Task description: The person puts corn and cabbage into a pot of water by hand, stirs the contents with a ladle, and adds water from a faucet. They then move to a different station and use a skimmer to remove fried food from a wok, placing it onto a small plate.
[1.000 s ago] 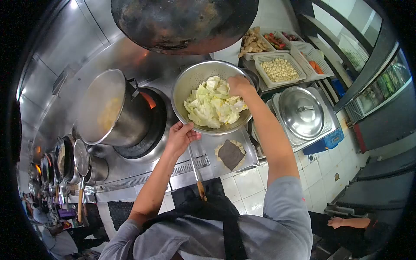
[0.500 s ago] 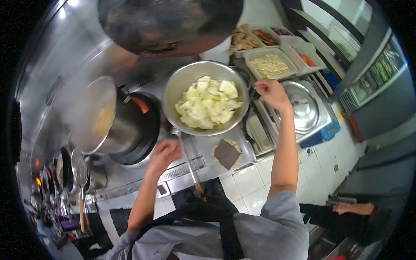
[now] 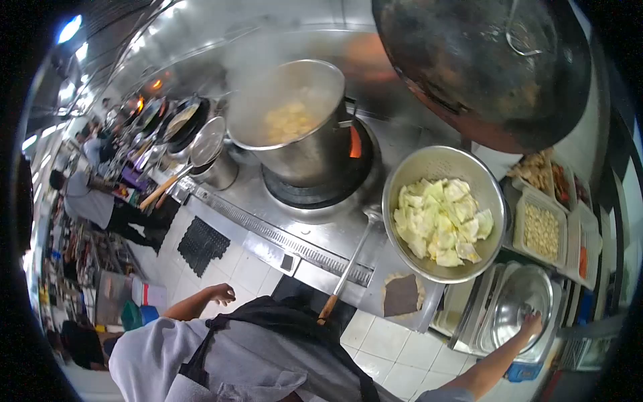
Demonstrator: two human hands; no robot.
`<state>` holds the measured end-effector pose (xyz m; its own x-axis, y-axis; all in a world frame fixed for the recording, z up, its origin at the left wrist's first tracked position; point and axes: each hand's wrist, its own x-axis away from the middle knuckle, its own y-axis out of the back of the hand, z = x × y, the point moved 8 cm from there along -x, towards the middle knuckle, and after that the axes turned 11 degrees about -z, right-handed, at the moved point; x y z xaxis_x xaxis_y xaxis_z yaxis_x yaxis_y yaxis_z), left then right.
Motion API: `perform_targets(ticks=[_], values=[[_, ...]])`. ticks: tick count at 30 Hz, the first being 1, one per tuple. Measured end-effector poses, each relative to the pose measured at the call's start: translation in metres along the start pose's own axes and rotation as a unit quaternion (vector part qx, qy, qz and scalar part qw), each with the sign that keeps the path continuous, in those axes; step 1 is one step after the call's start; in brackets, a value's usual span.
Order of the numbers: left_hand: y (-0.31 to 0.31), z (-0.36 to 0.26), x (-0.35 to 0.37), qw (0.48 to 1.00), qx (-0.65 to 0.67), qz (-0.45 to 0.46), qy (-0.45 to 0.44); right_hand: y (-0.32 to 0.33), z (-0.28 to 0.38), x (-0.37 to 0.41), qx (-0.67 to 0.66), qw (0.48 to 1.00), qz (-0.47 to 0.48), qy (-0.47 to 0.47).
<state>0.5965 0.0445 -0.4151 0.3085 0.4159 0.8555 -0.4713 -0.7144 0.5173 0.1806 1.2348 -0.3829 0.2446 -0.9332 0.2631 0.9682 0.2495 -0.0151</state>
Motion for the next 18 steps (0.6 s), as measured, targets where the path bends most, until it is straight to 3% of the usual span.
perform_targets(ticks=[2, 5, 6, 8, 9, 11, 12, 13, 15, 17, 18], values=[[-0.005, 0.035, 0.004, 0.988, 0.139, 0.009, 0.062, -0.002, 0.008, 0.007, 0.036, 0.999, -0.02, 0.027], [-0.002, 0.041, 0.006, 0.997, 0.06, -0.018, 0.046, -0.002, 0.019, 0.004, 0.077, 0.989, -0.055, 0.115], [0.0, 0.037, 0.005, 0.999, 0.037, -0.021, 0.024, 0.002, 0.03, 0.003, 0.117, 0.973, -0.075, 0.182], [0.01, 0.019, 0.008, 0.996, 0.086, -0.03, 0.0, 0.014, 0.068, 0.026, 0.219, 0.866, -0.161, 0.42], [0.005, 0.01, 0.007, 0.993, 0.111, -0.027, -0.011, 0.024, 0.084, 0.057, 0.193, 0.84, -0.173, 0.477], [0.009, -0.01, -0.006, 0.99, 0.137, -0.021, -0.042, 0.021, 0.128, 0.253, -0.03, 0.926, 0.016, 0.377], [0.008, -0.016, -0.009, 0.989, 0.139, -0.013, -0.055, 0.018, 0.12, 0.304, -0.051, 0.951, 0.054, 0.299], [0.01, -0.019, -0.013, 0.987, 0.144, -0.01, -0.066, 0.014, 0.094, 0.349, 0.074, 0.935, 0.14, 0.316], [0.016, -0.03, -0.011, 0.974, 0.186, 0.106, -0.071, -0.015, 0.011, 0.485, 0.183, 0.877, 0.311, 0.318], [0.042, -0.059, 0.005, 0.94, 0.257, 0.18, -0.132, -0.029, -0.108, 0.606, 0.246, 0.791, 0.461, 0.318], [0.065, -0.076, 0.008, 0.938, 0.254, 0.154, -0.181, -0.041, -0.093, 0.688, 0.382, 0.676, 0.524, 0.35]])
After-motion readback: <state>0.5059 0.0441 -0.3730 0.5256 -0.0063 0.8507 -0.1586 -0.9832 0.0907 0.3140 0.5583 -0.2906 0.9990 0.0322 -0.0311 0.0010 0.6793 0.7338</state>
